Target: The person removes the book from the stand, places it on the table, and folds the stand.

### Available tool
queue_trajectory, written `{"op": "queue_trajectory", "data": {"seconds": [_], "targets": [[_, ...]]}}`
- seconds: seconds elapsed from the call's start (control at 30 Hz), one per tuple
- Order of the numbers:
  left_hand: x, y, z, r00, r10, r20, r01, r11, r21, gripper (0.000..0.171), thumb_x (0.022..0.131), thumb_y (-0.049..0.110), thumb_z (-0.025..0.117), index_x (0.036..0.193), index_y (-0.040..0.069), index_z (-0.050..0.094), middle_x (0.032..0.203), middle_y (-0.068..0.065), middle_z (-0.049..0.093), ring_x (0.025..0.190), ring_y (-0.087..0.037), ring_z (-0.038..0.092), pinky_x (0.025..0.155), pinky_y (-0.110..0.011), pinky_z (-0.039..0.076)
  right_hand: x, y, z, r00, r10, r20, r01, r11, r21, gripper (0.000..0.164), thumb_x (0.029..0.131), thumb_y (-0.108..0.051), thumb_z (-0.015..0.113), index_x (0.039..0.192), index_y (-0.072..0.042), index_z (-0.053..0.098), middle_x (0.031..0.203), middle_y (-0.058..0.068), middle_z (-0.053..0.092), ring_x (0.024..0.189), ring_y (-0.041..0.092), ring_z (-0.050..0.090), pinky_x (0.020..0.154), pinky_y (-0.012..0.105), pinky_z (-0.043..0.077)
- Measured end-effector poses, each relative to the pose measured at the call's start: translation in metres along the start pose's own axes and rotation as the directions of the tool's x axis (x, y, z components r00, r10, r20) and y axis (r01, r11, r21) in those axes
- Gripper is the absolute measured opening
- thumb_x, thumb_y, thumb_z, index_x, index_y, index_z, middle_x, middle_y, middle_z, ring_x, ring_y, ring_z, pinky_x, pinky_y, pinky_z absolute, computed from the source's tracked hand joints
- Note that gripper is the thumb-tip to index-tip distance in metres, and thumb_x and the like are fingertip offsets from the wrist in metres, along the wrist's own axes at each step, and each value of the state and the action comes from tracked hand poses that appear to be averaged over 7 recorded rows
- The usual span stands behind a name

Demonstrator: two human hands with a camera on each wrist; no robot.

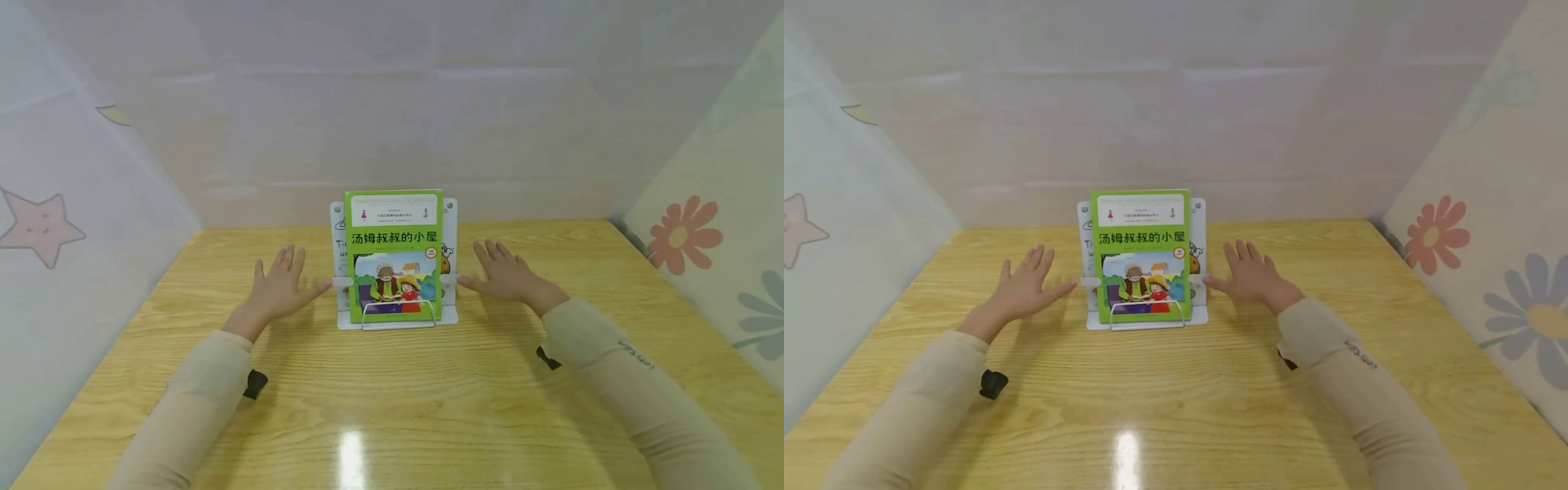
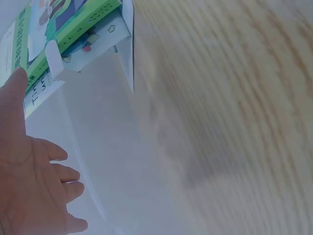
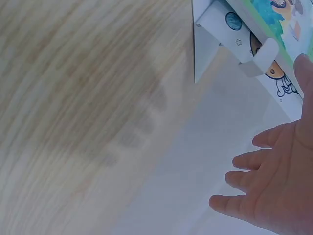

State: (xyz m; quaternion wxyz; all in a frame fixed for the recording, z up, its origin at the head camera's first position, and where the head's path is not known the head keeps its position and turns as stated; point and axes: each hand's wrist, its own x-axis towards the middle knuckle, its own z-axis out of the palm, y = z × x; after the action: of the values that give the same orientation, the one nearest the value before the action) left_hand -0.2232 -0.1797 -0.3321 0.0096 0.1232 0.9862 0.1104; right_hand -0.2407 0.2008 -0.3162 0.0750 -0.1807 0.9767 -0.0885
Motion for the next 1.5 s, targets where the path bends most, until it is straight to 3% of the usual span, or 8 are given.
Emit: {"op": "queue_trajectory", "data": {"seconds": [0.2,0.57,0.73,0.93,1.13,1.5], "targets": [[-0.001,0.001,-0.009,1.000,-0.002,-0.008,0.002,1.000,-0.021,0.095,0.078,0.069,0.028,0.136,-0.003,0.008,0.140,-0.022,0.001,0.127,-0.032,-0.001,0.094,-0.055,-0.009,0.003,-0.003,-0.011,1.000,-0.011,-0.012,0.011,1.000,-0.017,0.087,0.083,-0.059,0.033,0.134,0.007,0.008,0.135,0.032,0.008,0.121,0.047,0.006,0.090,0.062,0.016],[0.002,0.008,-0.024,0.998,0.001,-0.059,-0.007,0.994,-0.107,0.093,0.078,0.066,0.033,0.135,-0.005,0.012,0.138,-0.023,0.012,0.122,-0.040,0.016,0.097,-0.050,0.016,0.003,-0.018,-0.037,1.000,-0.003,0.018,0.002,0.998,0.064,0.087,0.083,-0.056,0.039,0.132,0.011,0.012,0.133,0.032,0.015,0.120,0.045,0.014,0.095,0.055,0.016],[0.004,0.015,-0.031,0.995,-0.028,-0.092,0.008,0.978,-0.207,0.090,0.078,0.064,0.039,0.136,-0.001,0.017,0.138,-0.019,0.020,0.122,-0.036,0.021,0.097,-0.047,0.021,0.006,-0.021,-0.044,1.000,-0.006,-0.003,0.007,0.996,0.091,0.081,0.084,-0.050,0.044,0.131,0.011,0.018,0.132,0.030,0.023,0.120,0.042,0.021,0.095,0.052,0.021],[0.007,0.024,-0.032,0.987,-0.056,-0.148,0.010,0.956,-0.293,0.086,0.076,0.064,0.042,0.134,0.002,0.027,0.132,-0.016,0.033,0.117,-0.033,0.032,0.093,-0.047,0.028,0.008,-0.027,-0.048,0.999,0.017,-0.032,-0.012,0.991,0.134,0.083,0.081,-0.056,0.043,0.131,0.006,0.025,0.131,0.025,0.030,0.118,0.038,0.027,0.092,0.051,0.026],[0.011,0.032,-0.028,0.975,-0.076,-0.206,-0.022,0.900,-0.435,0.075,0.077,0.055,0.052,0.130,0.004,0.036,0.120,-0.015,0.048,0.105,-0.028,0.047,0.085,-0.041,0.039,0.011,-0.034,-0.048,0.999,0.008,-0.046,0.003,0.972,0.233,0.075,0.082,-0.051,0.047,0.131,0.003,0.029,0.126,0.025,0.037,0.113,0.038,0.035,0.088,0.051,0.032],[0.014,0.045,-0.015,0.963,-0.110,-0.245,-0.071,0.777,-0.626,0.058,0.080,0.036,0.059,0.125,0.004,0.043,0.110,-0.014,0.054,0.098,-0.026,0.052,0.080,-0.036,0.043,0.016,-0.044,-0.033,0.992,0.017,-0.123,0.033,0.917,0.397,0.064,0.083,-0.037,0.054,0.126,0.007,0.035,0.112,0.022,0.050,0.101,0.034,0.048,0.079,0.044,0.042]]}}
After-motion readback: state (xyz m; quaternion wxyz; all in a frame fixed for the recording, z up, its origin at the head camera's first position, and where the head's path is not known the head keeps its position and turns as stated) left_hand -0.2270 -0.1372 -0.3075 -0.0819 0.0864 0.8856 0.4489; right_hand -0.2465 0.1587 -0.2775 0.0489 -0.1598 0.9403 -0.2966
